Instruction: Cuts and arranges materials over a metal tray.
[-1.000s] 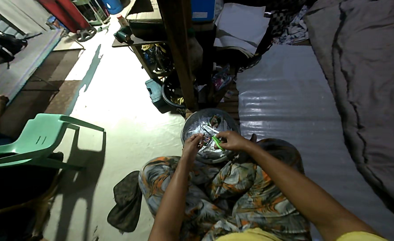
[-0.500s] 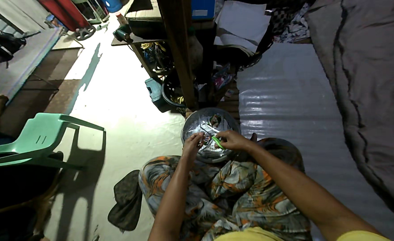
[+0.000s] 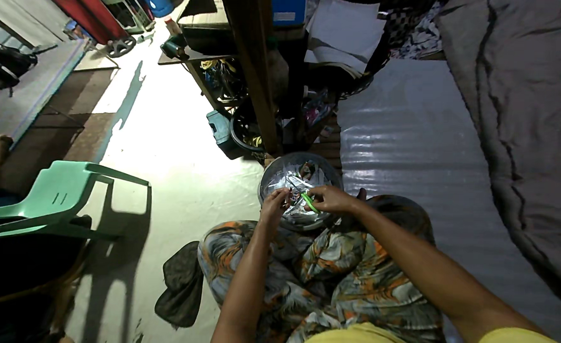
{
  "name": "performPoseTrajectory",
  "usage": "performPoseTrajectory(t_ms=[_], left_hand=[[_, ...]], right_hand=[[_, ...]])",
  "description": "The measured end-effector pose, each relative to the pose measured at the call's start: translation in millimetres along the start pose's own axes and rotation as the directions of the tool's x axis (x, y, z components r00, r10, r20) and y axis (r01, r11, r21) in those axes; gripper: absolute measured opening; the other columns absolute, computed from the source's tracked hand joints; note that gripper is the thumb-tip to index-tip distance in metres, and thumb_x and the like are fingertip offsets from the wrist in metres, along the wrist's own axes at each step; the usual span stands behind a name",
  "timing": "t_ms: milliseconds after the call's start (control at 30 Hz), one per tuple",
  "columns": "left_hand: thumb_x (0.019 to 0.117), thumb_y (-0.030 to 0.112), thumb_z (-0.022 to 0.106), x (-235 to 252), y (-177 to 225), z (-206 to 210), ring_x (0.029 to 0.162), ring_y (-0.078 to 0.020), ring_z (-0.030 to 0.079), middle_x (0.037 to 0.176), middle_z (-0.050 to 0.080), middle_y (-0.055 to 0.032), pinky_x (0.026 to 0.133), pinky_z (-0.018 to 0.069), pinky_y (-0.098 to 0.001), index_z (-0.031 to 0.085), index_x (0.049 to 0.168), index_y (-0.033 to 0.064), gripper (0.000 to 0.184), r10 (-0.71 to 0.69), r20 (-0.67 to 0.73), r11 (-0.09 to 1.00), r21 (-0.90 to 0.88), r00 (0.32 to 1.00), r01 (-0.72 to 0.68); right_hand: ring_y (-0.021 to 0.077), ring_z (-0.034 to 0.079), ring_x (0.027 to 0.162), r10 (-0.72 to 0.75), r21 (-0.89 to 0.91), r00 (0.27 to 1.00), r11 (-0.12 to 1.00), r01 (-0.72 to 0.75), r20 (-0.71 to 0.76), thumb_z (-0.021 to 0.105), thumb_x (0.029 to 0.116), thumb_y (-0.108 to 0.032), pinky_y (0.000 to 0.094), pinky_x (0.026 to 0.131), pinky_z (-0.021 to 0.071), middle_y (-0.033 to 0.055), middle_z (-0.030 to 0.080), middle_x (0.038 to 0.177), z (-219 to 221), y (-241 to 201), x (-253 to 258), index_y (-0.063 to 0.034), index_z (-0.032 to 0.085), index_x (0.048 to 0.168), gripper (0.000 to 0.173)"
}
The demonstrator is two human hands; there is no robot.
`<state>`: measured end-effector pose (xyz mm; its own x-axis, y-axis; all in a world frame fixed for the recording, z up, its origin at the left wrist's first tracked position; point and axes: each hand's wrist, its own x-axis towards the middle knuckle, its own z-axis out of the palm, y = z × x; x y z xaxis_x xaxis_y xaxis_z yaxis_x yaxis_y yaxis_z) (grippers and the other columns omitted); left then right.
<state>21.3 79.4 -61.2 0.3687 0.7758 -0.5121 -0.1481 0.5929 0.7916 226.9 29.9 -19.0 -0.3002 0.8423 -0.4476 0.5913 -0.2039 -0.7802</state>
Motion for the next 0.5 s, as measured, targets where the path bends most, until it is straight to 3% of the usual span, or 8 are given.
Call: performPoseTrajectory(t_ms=[300,500], left_hand=[[0.1069,0.01,0.05,-0.4,-0.6,-0.6,0.065,-0.0057,0.057,0.084,0.064,-0.0029,0.061,0.0491,-0.0196,0.06,0.11,-0.0003,0.015,0.015,0.006,1.0,0.003,1.0,-0.015],[0.1071,0.009,0.049,-0.2,-0.5,-1.0,0.065,-0.0056,0.057,0.083,0.064,-0.0029,0.061,0.0492,-0.019,0.06,0.108,-0.0003,0.015,0.016,0.009,1.0,-0.01,1.0,-0.016]], right_hand=[[0.0153,0.055,0.072,-0.021,0.001,0.998,1.0,0.021,-0.065,0.066,0.0989,-0.017,0.034,0.074,0.0494,0.0122,0.064,0.088,0.6,1.4,-1.0,0.0049,0.063,0.123,0.033],[0.0172,0.057,0.077,0.018,0.02,0.999,1.0,-0.017,-0.027,0.068,0.0986,-0.026,0.0374,0.078,0.0498,0.0133,0.065,0.094,-0.4,-0.1,0.1,0.0028,0.063,0.124,0.039]])
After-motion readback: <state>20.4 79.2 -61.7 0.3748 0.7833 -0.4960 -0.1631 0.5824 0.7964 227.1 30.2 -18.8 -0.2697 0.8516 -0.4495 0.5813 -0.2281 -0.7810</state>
